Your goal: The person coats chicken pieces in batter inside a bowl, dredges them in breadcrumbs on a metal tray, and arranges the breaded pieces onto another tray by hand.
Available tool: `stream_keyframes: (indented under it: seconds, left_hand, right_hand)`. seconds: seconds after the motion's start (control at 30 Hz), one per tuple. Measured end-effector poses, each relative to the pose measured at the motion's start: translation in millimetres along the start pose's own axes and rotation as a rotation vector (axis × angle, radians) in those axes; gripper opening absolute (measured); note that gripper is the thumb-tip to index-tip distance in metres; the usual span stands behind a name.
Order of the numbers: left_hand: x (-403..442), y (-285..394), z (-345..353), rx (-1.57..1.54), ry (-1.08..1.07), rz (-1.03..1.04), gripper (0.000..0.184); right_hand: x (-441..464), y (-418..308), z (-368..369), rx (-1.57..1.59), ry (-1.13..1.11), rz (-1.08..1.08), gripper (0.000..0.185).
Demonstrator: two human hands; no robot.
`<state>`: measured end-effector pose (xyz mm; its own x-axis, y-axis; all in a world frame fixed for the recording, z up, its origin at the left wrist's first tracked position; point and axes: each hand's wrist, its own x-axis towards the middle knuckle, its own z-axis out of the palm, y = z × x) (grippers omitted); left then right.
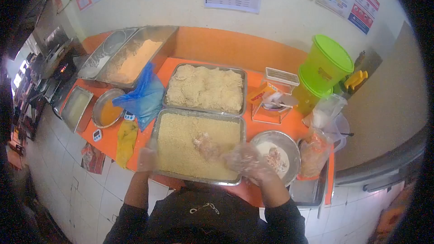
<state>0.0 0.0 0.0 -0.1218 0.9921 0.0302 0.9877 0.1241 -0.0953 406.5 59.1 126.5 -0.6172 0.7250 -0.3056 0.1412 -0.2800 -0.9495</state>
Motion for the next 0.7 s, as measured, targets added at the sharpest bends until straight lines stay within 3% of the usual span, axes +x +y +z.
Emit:
stream_keyframes:
  seconds: [0.07,0.1,0.13,0.2,0.27,0.37,0.4,0.47,0.53,0.6,0.67,0.7]
  left_hand:
    - [-5.5,-8.2,9.3,-0.012,0.030,0.098,0.032]
    - [4.6,-47.2,-2.1,0.096,0.080,0.072,0.036]
    - [1.8,-53.8,8.4,0.114,0.111,0.045,0.040]
    - [-4.7,-41.7,26.5,0.027,0.147,0.011,0.044]
    - [-4.1,-31.5,34.1,-0.162,0.178,-0.022,0.043]
    - [-6.9,20.9,-39.3,-0.307,0.261,-0.019,0.057]
    - [-7.6,46.5,-63.1,-0.235,0.372,0.095,0.061]
    - [-9.0,62.7,-66.1,-0.104,0.348,0.273,0.069]
    - [-9.3,65.1,-45.6,0.030,0.087,0.386,0.074]
    - [-1.7,65.5,-40.9,-0.010,0.094,0.389,0.076]
    - [8.7,67.3,-28.5,-0.097,0.094,0.413,0.074]
    - [15.5,63.1,-15.0,-0.154,0.091,0.430,0.071]
  right_hand:
    - [-27.4,-2.0,-14.9,0.821,0.054,-0.030,0.040]
    - [-22.8,32.4,-30.2,0.859,0.133,-0.113,0.036]
    - [-45.6,70.0,-67.0,0.835,0.262,-0.145,0.033]
    - [-78.1,77.3,-78.7,0.694,0.483,-0.183,0.032]
    - [-95.5,22.4,-46.6,0.467,0.632,-0.214,0.037]
    - [-104.7,6.8,-40.5,-0.104,0.706,-0.219,0.046]
    - [-105.0,11.4,-44.1,-0.110,0.725,-0.214,0.047]
    - [-113.6,23.1,-54.9,-0.135,0.771,-0.190,0.049]
    - [-121.0,6.9,-53.3,-0.435,0.795,-0.143,0.048]
    - [-129.4,5.7,-56.8,-0.618,0.830,-0.128,0.045]
    - [-137.6,24.3,-70.8,-0.694,0.878,-0.140,0.040]
    - [-138.8,40.5,-77.6,-0.486,0.935,-0.191,0.039]
